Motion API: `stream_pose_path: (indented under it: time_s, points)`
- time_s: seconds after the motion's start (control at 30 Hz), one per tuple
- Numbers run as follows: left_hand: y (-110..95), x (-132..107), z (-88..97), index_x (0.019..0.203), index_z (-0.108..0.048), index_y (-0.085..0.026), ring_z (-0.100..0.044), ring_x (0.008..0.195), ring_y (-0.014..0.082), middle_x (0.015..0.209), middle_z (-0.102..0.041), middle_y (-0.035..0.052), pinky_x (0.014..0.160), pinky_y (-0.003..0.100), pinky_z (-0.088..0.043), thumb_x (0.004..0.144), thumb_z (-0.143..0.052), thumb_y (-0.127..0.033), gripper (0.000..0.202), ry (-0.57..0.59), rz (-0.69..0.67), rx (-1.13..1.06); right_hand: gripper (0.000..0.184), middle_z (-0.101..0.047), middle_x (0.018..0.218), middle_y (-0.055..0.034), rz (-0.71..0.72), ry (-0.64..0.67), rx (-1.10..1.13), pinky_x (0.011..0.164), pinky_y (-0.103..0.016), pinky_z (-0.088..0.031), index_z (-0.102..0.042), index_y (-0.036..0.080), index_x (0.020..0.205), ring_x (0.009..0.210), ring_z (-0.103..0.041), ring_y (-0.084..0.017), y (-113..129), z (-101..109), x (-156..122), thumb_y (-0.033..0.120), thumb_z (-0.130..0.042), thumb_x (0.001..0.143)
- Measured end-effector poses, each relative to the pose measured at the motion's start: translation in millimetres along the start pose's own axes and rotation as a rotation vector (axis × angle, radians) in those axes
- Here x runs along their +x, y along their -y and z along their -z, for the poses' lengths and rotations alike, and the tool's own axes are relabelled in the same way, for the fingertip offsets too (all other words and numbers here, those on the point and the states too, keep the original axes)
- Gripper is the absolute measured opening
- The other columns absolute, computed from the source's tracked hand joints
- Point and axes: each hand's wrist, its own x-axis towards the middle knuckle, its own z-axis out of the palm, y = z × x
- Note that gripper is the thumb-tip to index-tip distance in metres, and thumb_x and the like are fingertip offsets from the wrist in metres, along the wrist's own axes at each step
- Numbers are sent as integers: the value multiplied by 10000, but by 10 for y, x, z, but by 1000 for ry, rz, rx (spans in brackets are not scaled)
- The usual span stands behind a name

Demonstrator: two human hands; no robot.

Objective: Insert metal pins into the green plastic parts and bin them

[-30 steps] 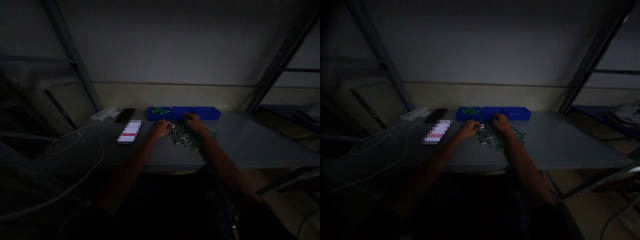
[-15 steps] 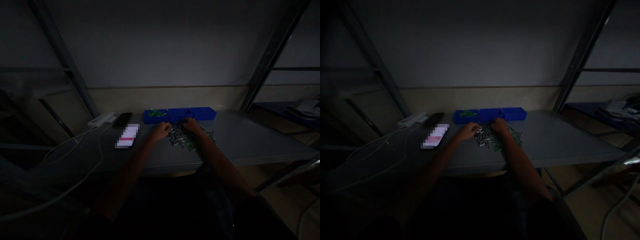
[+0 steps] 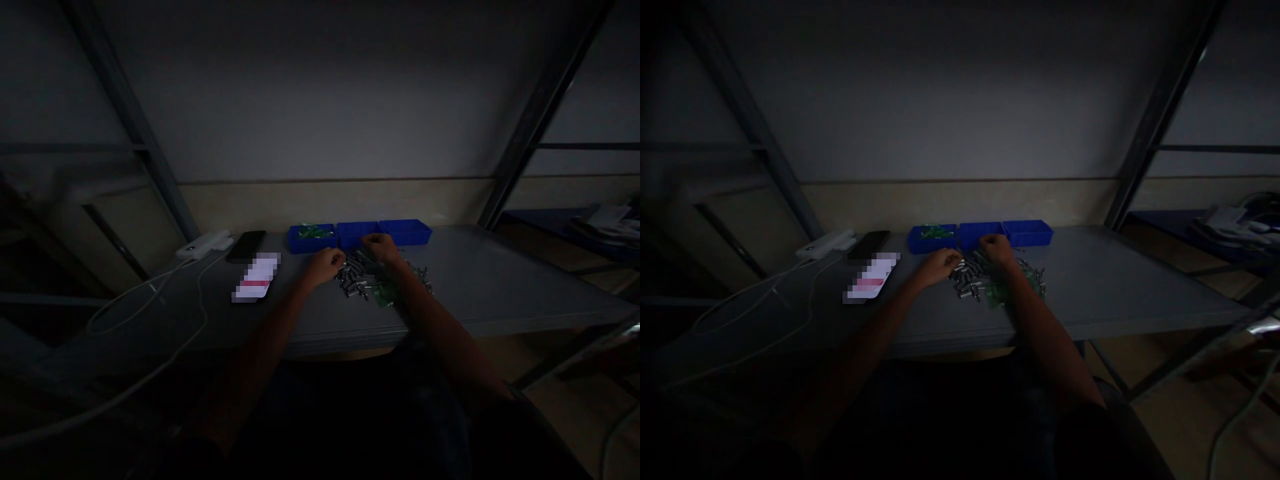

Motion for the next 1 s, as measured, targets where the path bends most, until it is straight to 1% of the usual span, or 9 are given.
stream_pose_path:
  time_s: [0.2,0.37,0.43,0.5,0.57,0.63,0.73,0.87,1.0]
  points:
    - [-53,0,-15,879,-671,-153,-668,835,187,905,-726,65,756,272,-502,839,-548,-348,234,-55,80,-220,238,-530,569,29,-43,-59,283,534,-217,-349,-603,148,646,544,-424,-84,169,-157,-79,382,-603,601]
    - [17,52,-24,808,-641,-148,-639,764,171,812,-703,58,719,274,-482,755,-626,-268,132,-151,208,-401,348,-459,522,63,-66,-21,535,513,-229,-292,-569,161,651,506,-363,-69,293,-221,-153,447,-704,505]
    - [17,54,-6,806,-638,-146,-614,711,153,766,-684,39,683,262,-465,739,-630,-273,144,-136,240,-494,357,-466,529,61,-63,-7,605,519,-233,-290,-573,163,663,512,-370,-72,311,-222,-166,435,-722,487]
    - [0,43,14,785,-639,-144,-579,647,133,705,-655,16,625,244,-436,737,-627,-310,173,-76,251,-560,362,-491,551,54,-62,-6,640,524,-233,-289,-583,162,671,524,-381,-74,321,-224,-172,426,-730,472]
    - [-16,31,29,729,-631,-142,-543,596,119,648,-620,0,571,231,-397,732,-626,-342,200,-22,248,-589,375,-509,569,49,-64,1,646,526,-232,-289,-595,161,683,532,-386,-75,331,-227,-178,427,-735,460]
    - [-14,26,39,682,-619,-141,-521,572,112,621,-596,-5,546,228,-367,726,-623,-355,219,-21,243,-604,397,-519,583,45,-64,24,625,529,-233,-293,-602,158,703,538,-392,-77,345,-227,-188,446,-735,463]
    - [20,35,51,694,-630,-140,-524,594,117,642,-598,0,564,234,-364,721,-607,-353,216,-83,244,-640,434,-520,579,35,-69,91,526,531,-239,-297,-592,152,677,540,-400,-82,370,-207,-218,515,-730,484]
    - [59,49,71,690,-644,-140,-518,621,127,656,-603,6,595,249,-367,708,-601,-351,217,-168,231,-628,474,-452,501,45,-54,222,357,498,-241,-252,-542,154,574,494,-351,-71,396,-157,-270,594,-708,516]
    - [54,49,91,679,-643,-144,-502,603,123,630,-584,-4,584,249,-354,719,-586,-333,202,-186,222,-601,501,-414,470,53,-48,254,290,475,-240,-222,-483,172,538,465,-317,-64,403,-144,-278,632,-682,535]
